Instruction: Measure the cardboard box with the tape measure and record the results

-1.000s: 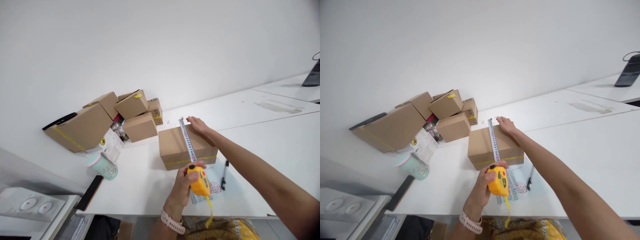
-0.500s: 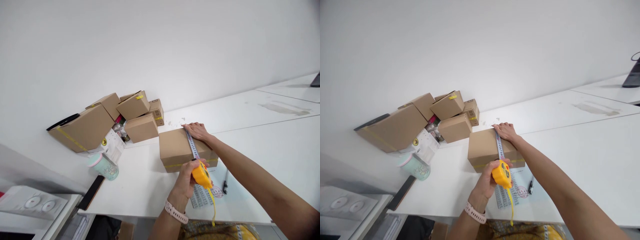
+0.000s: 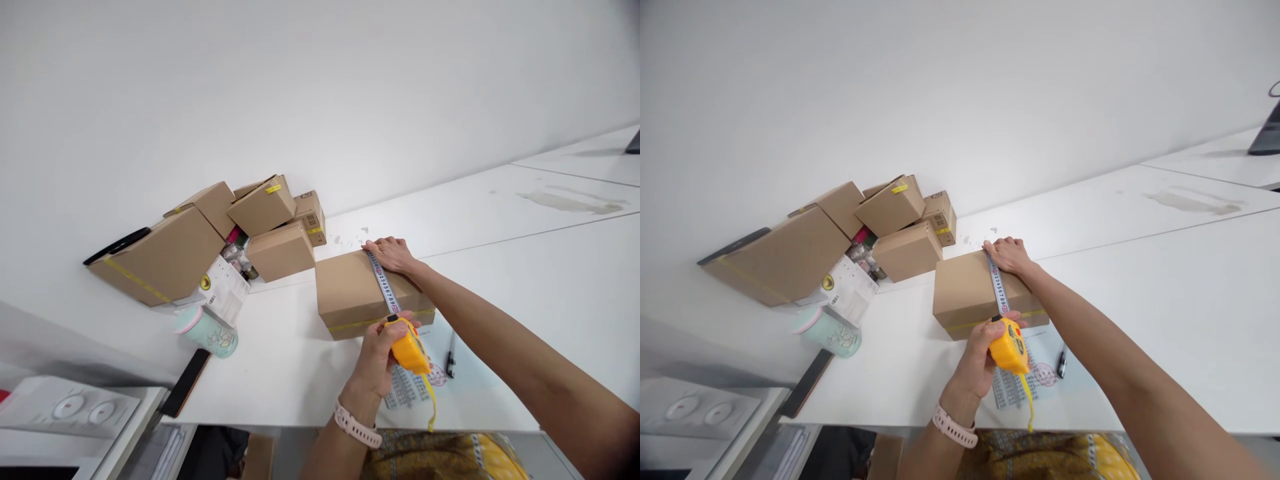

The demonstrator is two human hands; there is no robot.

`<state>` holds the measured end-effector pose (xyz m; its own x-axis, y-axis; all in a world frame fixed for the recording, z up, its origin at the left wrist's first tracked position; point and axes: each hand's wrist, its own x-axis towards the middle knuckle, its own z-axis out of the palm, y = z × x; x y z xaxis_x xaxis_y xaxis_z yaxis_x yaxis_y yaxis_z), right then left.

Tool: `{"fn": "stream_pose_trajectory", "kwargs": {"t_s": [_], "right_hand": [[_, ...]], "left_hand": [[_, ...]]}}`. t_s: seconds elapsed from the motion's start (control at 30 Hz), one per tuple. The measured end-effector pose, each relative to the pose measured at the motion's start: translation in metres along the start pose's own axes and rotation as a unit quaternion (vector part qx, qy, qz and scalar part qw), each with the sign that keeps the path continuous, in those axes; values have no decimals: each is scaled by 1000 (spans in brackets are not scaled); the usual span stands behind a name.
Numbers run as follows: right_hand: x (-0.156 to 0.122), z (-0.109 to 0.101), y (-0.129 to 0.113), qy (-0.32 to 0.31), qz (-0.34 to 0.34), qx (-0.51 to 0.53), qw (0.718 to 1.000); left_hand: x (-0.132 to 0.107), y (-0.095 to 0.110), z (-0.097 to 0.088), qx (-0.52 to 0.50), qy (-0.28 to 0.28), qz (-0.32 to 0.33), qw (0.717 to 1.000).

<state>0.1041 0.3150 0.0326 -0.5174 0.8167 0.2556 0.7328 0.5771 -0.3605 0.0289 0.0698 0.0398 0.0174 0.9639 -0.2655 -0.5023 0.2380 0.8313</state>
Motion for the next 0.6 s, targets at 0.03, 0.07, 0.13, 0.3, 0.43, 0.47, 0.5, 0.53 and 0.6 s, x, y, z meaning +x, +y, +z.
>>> {"fn": "stream_pose_trajectory", "kwargs": {"t_s": [0.03,0.07,0.13,0.3,0.43,0.47,0.5,0.53,0.6], "right_hand": [[-1,0,0,-2,5,10,1000],[-1,-1,-1,-4,10,23,1000],[-2,-2,-3,-4,17,49,999],[-6,-14,-8,53,40,138,988],[-37,-29,12,180,102,224,953],[-51,-29,21,212,128,248,937],[-67,-28,32,259,169,319,896],[-84,-24,42,288,213,377,854],[-117,-13,57,277,271,430,816]], "left_hand": [[0,-1,0,0,0,0,1000],[1,-1,0,-2,0,0,1000],[3,-2,0,-4,-1,0,1000],[-3,-1,-2,24,-10,15,1000],[-34,1,-28,125,17,181,975],[-42,1,-39,151,50,227,961],[-48,1,-51,172,94,263,945],[-52,0,-64,184,143,289,929],[-51,-2,-90,182,235,312,902]]}}
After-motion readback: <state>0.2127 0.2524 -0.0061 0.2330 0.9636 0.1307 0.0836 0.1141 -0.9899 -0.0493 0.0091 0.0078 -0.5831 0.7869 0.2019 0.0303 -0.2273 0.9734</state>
